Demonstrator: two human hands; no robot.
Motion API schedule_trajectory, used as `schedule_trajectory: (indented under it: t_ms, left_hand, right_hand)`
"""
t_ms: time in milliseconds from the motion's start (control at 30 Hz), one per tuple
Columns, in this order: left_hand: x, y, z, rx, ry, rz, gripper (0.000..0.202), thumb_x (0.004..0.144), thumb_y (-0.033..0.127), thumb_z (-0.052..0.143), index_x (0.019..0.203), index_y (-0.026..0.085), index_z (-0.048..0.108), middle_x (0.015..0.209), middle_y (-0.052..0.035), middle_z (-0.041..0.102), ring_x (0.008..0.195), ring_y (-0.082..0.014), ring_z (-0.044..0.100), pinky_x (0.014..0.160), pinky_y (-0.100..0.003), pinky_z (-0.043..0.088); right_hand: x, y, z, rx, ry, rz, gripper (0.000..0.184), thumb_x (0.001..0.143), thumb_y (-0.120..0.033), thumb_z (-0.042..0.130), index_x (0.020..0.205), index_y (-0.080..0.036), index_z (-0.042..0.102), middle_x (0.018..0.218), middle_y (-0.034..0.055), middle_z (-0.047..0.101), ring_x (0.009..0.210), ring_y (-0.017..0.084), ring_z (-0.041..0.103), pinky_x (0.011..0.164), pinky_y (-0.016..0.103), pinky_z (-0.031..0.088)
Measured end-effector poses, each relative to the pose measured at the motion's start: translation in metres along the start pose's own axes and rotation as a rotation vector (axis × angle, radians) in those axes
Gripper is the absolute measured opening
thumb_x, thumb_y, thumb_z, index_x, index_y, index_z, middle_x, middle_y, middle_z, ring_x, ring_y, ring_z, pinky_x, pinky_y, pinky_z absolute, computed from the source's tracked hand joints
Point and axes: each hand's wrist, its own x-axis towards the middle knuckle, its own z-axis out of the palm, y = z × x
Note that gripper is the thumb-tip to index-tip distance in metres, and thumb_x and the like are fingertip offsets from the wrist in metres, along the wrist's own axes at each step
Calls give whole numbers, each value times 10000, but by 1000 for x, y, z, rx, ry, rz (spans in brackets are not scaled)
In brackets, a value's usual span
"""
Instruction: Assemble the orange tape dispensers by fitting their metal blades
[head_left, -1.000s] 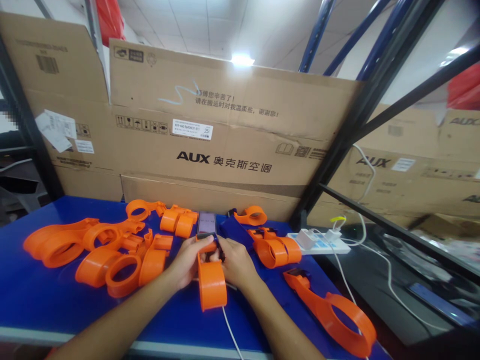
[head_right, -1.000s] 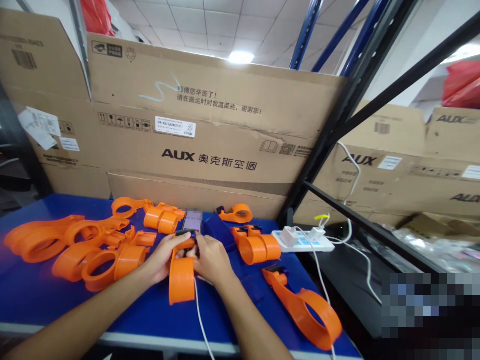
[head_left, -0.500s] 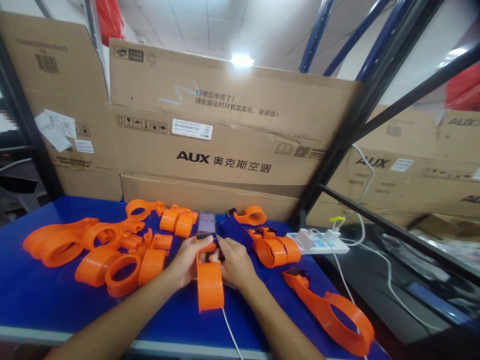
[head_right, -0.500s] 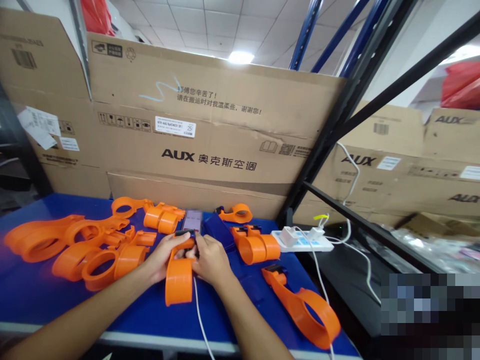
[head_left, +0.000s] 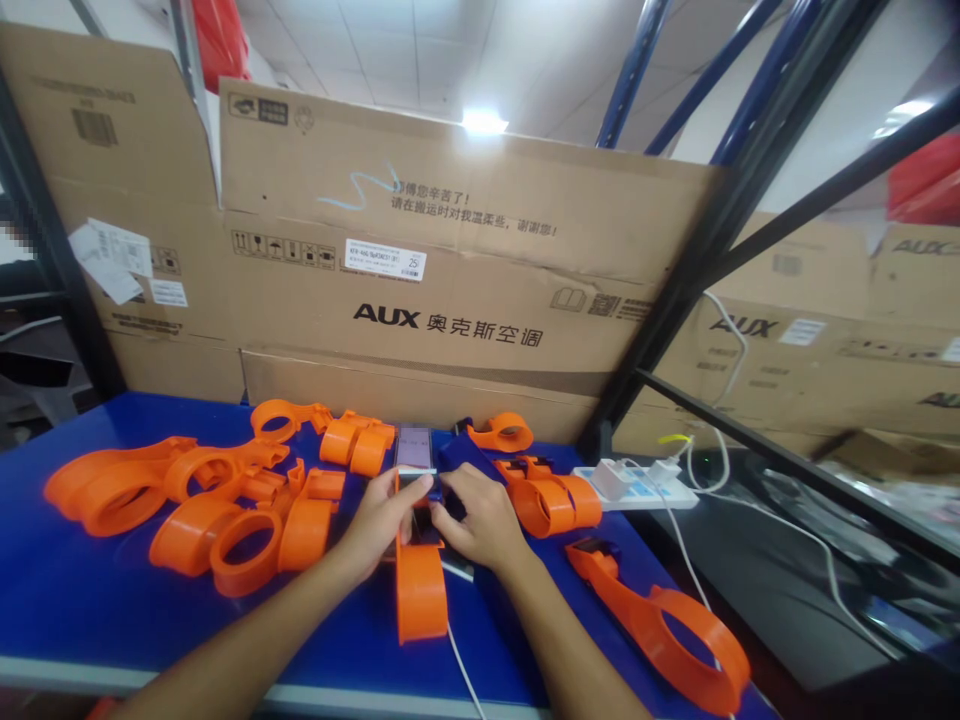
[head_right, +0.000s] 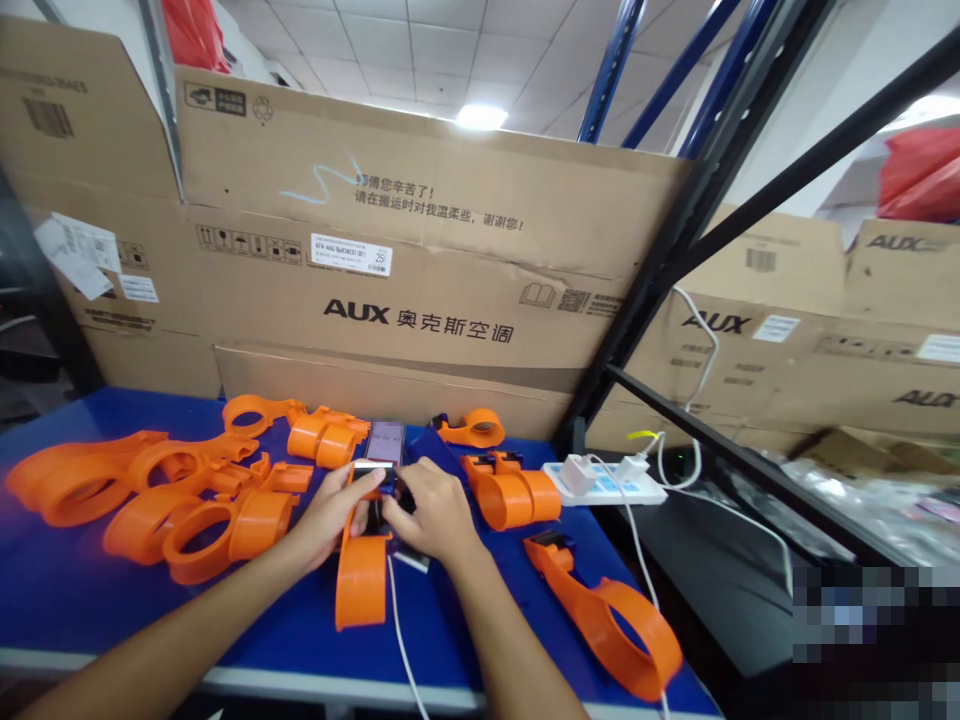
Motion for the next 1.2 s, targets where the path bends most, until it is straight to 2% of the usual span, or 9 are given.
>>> schedule_trajectory:
  t_ms: [133, 333, 767, 1000, 1067, 1200]
  left_hand:
    - [-2, 4, 1, 35, -7, 30, 453, 802, 550, 764, 1018, 160, 684, 431, 79, 465, 349, -79, 377, 400, -214, 265]
    - [-3, 5, -1, 73, -21, 47, 391, 825, 532, 745, 924, 164, 656, 416, 78, 455, 343, -76, 377, 404, -213, 254]
    - [-3, 2, -3, 65, -56, 25, 417, 828, 546, 741, 954, 159, 649, 394, 78, 460, 328, -88, 384, 406, -223, 245]
    - [-2, 0, -3, 22, -53, 9, 387, 819, 520, 759, 910, 166, 632, 379, 84, 454, 312, -81, 385, 396, -218, 237]
    - [-2, 1, -3, -28, -79, -4, 382, 820, 511, 757, 915, 163, 632, 403, 66, 506, 300, -75, 372, 382, -219, 223]
    - [-4, 3, -1, -103, -181, -42, 412, 806, 477, 775, 1001, 141, 639, 631, -55, 725, 290, -51, 360, 357, -222, 222]
  right_hand:
    - [0, -1, 3, 0, 5, -21, 43, 864, -182, 537, 845, -202, 571, 732, 20, 580, 689, 181, 510, 618, 290, 394]
    - [0, -1, 5, -31, 3, -47, 95, 874, -182, 490, 793, -224, 462, 734, 18, 528, 686, 186, 457, 616, 304, 356]
    - [1, -4, 1, -74, -4, -70, 86, 893, -187, 443, 818, -228, 435, 751, 32, 522, 699, 200, 446, 617, 320, 339]
    - [2, -5, -2, -12, -9, -47, 104, 896, -211, 470, 796, -231, 454, 746, 31, 534, 696, 200, 457, 614, 320, 346]
    - [1, -4, -3, 90, 14, 4, 156, 945, -210, 421, 796, -231, 461, 746, 31, 539, 690, 197, 478, 619, 317, 369]
    - [-1, 1, -4, 286, 98, 106, 302, 1041, -230, 289, 811, -230, 485, 751, 30, 559, 663, 184, 519, 627, 309, 412]
